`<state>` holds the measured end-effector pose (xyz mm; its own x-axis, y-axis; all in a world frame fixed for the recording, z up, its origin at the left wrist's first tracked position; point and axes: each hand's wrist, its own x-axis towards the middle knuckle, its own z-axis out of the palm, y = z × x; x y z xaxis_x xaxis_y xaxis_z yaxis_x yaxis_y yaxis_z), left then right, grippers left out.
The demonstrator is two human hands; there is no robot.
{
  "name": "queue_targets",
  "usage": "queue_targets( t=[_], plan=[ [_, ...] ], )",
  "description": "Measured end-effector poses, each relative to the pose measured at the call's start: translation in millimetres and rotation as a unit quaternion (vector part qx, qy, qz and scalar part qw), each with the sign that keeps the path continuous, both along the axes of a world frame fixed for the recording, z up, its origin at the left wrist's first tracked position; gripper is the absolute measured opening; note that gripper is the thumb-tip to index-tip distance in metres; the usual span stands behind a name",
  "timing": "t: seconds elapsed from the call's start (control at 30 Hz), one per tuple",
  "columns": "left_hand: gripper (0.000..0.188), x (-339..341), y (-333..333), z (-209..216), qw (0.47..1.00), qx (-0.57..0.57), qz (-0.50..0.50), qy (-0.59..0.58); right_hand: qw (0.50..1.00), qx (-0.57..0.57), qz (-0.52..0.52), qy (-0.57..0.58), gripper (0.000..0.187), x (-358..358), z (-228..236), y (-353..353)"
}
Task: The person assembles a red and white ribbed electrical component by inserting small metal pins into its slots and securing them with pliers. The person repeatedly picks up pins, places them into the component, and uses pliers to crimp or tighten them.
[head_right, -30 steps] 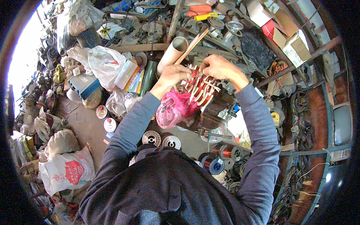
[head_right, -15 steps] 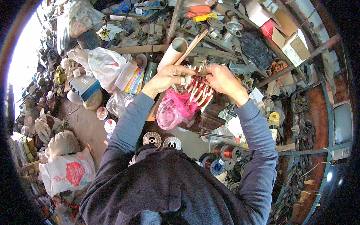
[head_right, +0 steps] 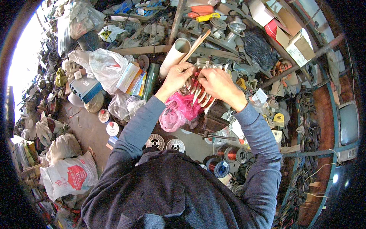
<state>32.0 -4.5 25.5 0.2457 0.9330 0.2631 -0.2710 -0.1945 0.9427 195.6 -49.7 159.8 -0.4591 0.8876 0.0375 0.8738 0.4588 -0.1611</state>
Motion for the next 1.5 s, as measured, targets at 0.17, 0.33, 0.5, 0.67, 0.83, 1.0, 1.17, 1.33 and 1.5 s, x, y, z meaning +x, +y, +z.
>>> queue_targets(
  t=[0.17,0.33,0.5,0.67,0.83,1.0,1.17,1.33,1.5],
  plan=[
    [0.019,-7.1,3.6,11.9,0.978,0.023,-0.069,0.194,0.999,0.034,-0.012,0.008,0.029,-9.4,1.6,9.6],
    [0.021,-12.4,6.1,7.6,0.965,0.107,-0.075,0.226,0.996,-0.024,-0.061,0.066,0.032,-13.2,0.4,24.5],
    [0.025,-8.1,17.0,-4.8,0.989,-0.038,-0.1,0.097,0.986,-0.028,-0.022,0.164,0.026,-0.4,-6.9,30.4],
    [0.022,-6.5,18.0,-11.4,0.988,-0.093,-0.124,-0.008,0.995,0.062,-0.028,0.075,0.022,5.2,-18.9,25.3],
    [0.026,-8.0,11.8,-5.5,0.989,-0.107,-0.101,-0.018,0.985,0.006,-0.096,0.146,0.024,3.6,-19.5,21.0],
    [0.031,-6.8,9.0,-1.5,0.984,-0.115,-0.121,-0.063,0.99,0.033,-0.042,0.132,0.024,-3.3,-19.0,21.4],
    [0.028,-8.9,9.4,-2.3,0.983,-0.122,-0.121,-0.06,0.978,0.039,-0.076,0.19,0.024,-7.4,-21.5,18.7],
    [0.018,-15.3,8.0,-3.0,0.982,-0.106,-0.133,-0.079,0.984,-0.033,-0.019,0.174,0.024,0.9,-27.2,10.7],
    [0.021,-23.3,8.9,-5.5,0.988,-0.054,-0.133,-0.051,0.992,0.025,0.006,0.123,0.02,4.9,-30.2,24.1]
  ],
)
